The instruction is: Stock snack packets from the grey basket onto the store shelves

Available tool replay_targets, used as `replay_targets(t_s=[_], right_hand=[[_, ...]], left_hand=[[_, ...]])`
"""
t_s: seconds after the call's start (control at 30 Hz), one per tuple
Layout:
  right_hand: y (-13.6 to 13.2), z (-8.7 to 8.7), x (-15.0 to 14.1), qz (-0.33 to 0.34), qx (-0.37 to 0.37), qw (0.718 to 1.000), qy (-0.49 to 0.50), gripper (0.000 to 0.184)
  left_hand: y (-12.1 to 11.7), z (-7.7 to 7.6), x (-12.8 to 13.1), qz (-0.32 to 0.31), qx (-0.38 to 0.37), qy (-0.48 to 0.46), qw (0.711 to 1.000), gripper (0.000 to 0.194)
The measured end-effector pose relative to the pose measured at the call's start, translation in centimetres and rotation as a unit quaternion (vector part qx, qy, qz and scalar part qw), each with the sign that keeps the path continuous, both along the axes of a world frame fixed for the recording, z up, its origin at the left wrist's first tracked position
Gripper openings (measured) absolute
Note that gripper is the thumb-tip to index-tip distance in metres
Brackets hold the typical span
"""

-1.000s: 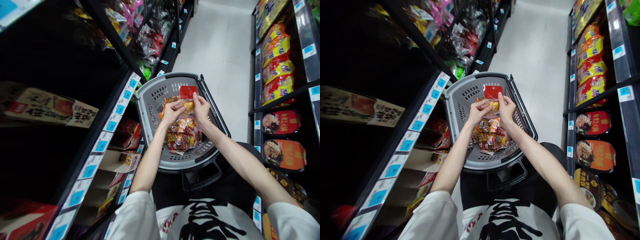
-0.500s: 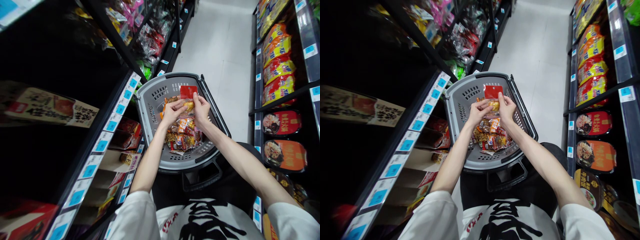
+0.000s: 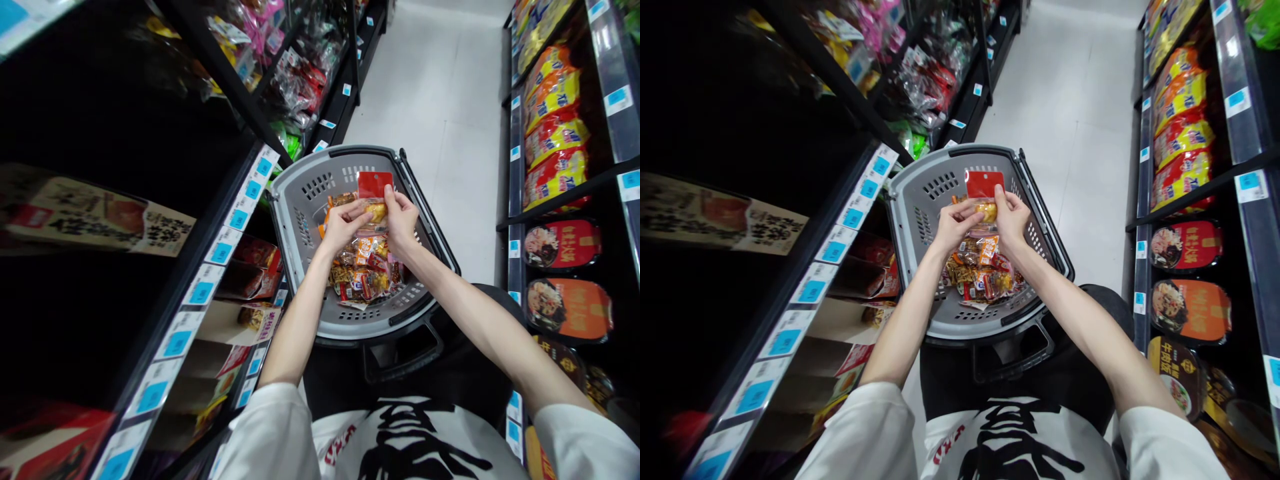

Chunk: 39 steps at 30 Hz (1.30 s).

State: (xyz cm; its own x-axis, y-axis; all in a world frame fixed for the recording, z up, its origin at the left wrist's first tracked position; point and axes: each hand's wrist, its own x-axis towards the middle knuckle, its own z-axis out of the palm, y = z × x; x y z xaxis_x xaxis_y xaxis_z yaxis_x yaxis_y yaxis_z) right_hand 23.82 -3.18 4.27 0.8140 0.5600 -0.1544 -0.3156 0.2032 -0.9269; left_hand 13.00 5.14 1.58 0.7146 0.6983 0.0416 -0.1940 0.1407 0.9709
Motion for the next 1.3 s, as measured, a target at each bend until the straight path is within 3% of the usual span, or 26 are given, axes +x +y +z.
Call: replay_targets(t_s=[1.3], right_hand=[[0.09, -0.45, 0.21, -0.004, 0.011, 1.0, -0.008, 0.051]], left_hand=[[0.01, 0.13, 0.02, -0.01, -0.001, -0.008, 1.0, 0.061]])
